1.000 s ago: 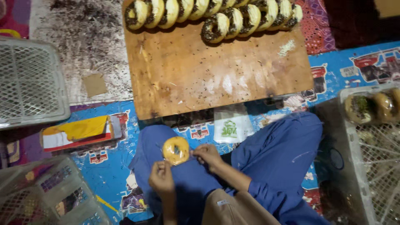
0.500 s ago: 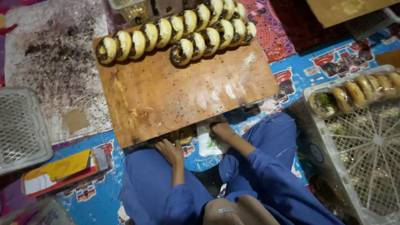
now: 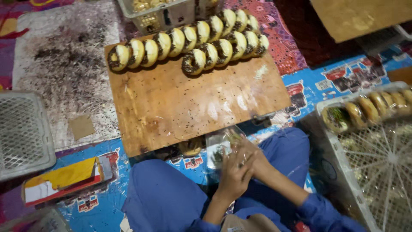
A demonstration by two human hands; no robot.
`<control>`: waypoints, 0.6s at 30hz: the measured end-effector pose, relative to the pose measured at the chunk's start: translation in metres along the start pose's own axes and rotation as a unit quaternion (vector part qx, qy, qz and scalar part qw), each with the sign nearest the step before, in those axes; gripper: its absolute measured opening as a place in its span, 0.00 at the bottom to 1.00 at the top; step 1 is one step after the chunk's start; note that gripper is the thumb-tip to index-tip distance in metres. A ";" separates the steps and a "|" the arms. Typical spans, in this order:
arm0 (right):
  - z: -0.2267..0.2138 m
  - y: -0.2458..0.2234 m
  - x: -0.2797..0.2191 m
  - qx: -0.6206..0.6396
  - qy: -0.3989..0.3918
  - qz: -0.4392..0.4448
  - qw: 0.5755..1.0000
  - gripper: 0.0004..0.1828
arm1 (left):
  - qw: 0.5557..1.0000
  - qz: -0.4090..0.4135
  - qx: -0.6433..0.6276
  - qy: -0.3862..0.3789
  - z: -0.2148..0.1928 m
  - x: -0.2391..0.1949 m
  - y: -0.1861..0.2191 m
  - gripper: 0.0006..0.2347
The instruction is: The person sits on the floor and wraps individual bread rolls in plastic bags. The person places the wrapped rolls into a plastic crate.
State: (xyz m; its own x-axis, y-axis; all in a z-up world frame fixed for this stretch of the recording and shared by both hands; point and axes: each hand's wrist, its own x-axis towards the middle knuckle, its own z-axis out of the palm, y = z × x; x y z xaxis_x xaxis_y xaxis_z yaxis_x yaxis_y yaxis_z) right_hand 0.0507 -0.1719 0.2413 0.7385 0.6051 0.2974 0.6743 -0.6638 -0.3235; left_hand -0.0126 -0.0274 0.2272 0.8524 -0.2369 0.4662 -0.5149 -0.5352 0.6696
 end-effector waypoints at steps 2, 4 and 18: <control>-0.030 -0.022 0.015 0.131 -0.013 0.105 0.986 0.36 | 0.974 -0.069 -0.181 0.118 -0.013 0.007 -0.006 0.29; -0.039 -0.051 0.032 0.230 -0.061 0.104 0.966 0.43 | 0.813 -0.138 -0.502 0.260 -0.018 0.016 -0.026 0.44; 0.016 0.171 0.308 -0.125 -0.036 -0.029 0.991 0.65 | 0.390 -0.211 -0.708 0.549 -0.155 -0.053 -0.187 0.11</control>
State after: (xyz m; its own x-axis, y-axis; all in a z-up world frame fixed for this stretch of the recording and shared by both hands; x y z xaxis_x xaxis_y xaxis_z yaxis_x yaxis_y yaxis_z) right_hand 0.3936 -0.0919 0.2633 0.7027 0.6690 0.2422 0.7007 -0.7098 -0.0721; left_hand 0.0242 0.2113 0.1671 0.7363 0.5359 -0.4131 -0.5455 0.8313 0.1060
